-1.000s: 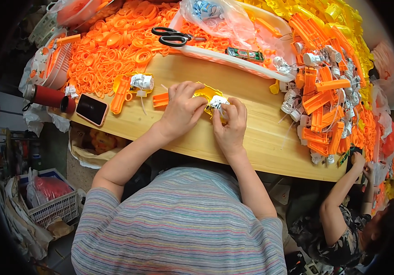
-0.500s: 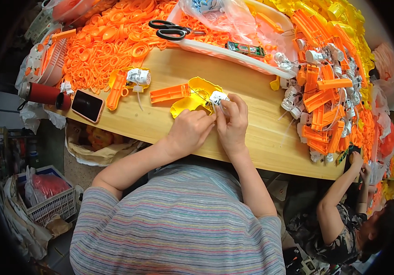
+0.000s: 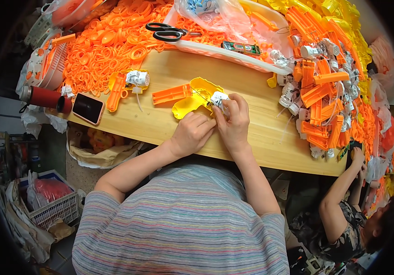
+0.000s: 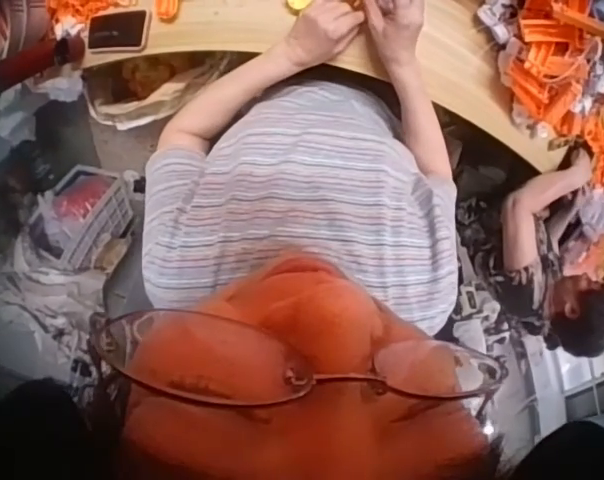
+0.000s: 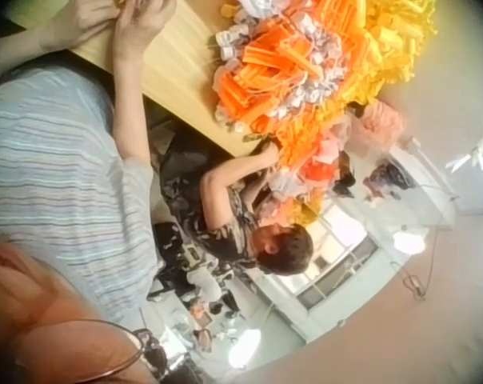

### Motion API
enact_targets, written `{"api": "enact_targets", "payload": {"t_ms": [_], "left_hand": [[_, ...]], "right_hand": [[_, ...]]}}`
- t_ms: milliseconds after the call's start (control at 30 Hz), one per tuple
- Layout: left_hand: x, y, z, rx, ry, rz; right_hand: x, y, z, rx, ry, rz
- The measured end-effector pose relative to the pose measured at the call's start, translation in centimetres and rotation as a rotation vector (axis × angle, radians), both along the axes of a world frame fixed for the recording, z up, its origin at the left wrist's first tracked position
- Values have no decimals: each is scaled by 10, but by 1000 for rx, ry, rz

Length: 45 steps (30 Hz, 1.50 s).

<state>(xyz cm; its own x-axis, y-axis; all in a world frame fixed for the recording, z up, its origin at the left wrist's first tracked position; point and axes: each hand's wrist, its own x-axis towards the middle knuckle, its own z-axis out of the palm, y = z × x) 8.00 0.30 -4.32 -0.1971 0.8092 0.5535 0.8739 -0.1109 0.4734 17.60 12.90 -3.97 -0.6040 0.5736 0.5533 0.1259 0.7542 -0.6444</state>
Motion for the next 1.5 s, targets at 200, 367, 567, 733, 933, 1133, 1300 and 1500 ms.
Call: {"api": "enact_targets", "payload": {"t_ms": [200,367,567,733,933,1133,1300,1500], "left_hand": [[-15,-5,32,-21,-207,-221],[-56,24,47,120,37,-3],[-76,38,37,-90,143,-158],[-64,49,41,-238,-103,-75],[-60,62,47,-435,-36,54],[-65,74,56,-599,-122,74],[-67,80,59,-656,-86,80],[-60,77,46,-555,30,107]], "right_hand": [[9,10,-2,46,15,-18],[11,13,-4,49,29,-9],[12,12,-2,55,19,-10],[11,10,-8,6,31,-12],[9,9,-7,85,28,-22],[9,10,-10,97,36,-33],[10,8,-12,-4,52,-47],[11,9,-18,-32,88,-27]]}}
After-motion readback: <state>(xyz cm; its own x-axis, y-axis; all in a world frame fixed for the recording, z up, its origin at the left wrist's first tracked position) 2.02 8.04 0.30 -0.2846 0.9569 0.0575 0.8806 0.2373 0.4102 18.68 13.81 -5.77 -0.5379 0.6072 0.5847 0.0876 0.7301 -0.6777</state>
